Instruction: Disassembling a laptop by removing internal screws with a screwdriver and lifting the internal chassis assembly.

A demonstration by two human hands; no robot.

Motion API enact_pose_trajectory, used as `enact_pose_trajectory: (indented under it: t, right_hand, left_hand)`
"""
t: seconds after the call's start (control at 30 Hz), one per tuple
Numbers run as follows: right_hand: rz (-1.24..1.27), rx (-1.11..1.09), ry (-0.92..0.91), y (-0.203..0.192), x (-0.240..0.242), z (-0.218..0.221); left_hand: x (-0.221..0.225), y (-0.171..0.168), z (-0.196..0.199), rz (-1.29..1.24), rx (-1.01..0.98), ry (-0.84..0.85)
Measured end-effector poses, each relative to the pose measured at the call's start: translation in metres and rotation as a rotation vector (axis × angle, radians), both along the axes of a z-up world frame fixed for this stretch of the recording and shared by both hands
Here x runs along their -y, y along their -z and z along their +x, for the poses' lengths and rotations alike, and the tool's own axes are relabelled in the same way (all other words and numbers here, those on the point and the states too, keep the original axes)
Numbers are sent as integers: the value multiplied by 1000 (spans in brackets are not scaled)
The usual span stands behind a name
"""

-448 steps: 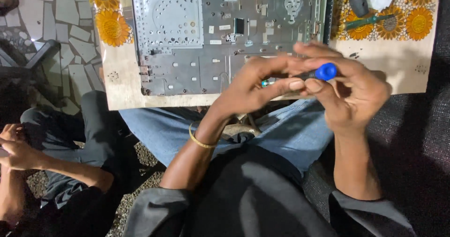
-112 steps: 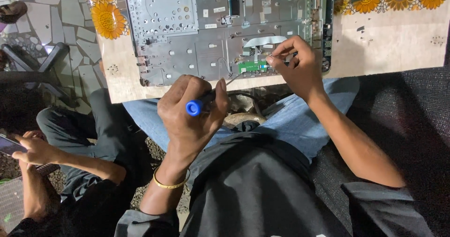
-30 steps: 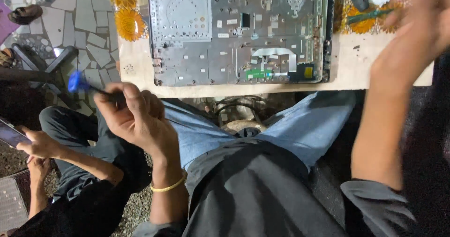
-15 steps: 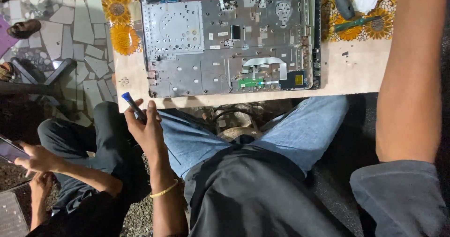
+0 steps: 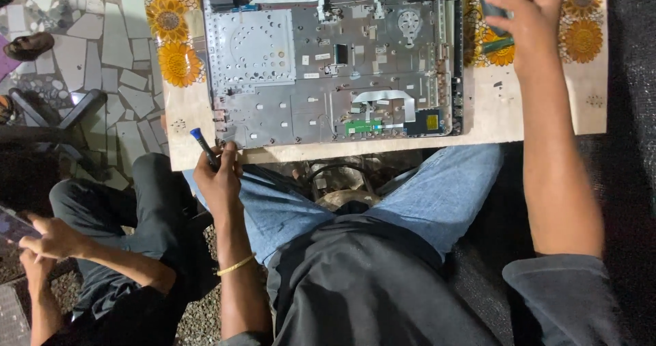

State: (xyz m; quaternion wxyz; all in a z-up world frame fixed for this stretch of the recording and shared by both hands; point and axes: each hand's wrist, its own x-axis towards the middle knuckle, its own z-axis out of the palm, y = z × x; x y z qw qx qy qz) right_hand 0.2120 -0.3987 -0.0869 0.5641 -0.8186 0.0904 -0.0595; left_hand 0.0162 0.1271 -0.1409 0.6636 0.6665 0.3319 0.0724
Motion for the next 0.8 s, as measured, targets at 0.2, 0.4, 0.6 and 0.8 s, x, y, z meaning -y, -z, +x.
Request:
enact_pose_trajectory:
  t: [0.2,0.4,0.6,0.8]
  right_hand:
    - [105,447,-203,63,56,44]
    - [104,315,-82,61,44,35]
    - [101,173,68,44,16,26]
    - [134,352,-144,49,30,29]
  left_hand:
    - [2,-10,9,-85,-89,-50]
    - [7,-19,16,-123,-72,-99]
    - [4,-10,13,-103,-27,-92]
    - [9,0,-8,37,-35,-3]
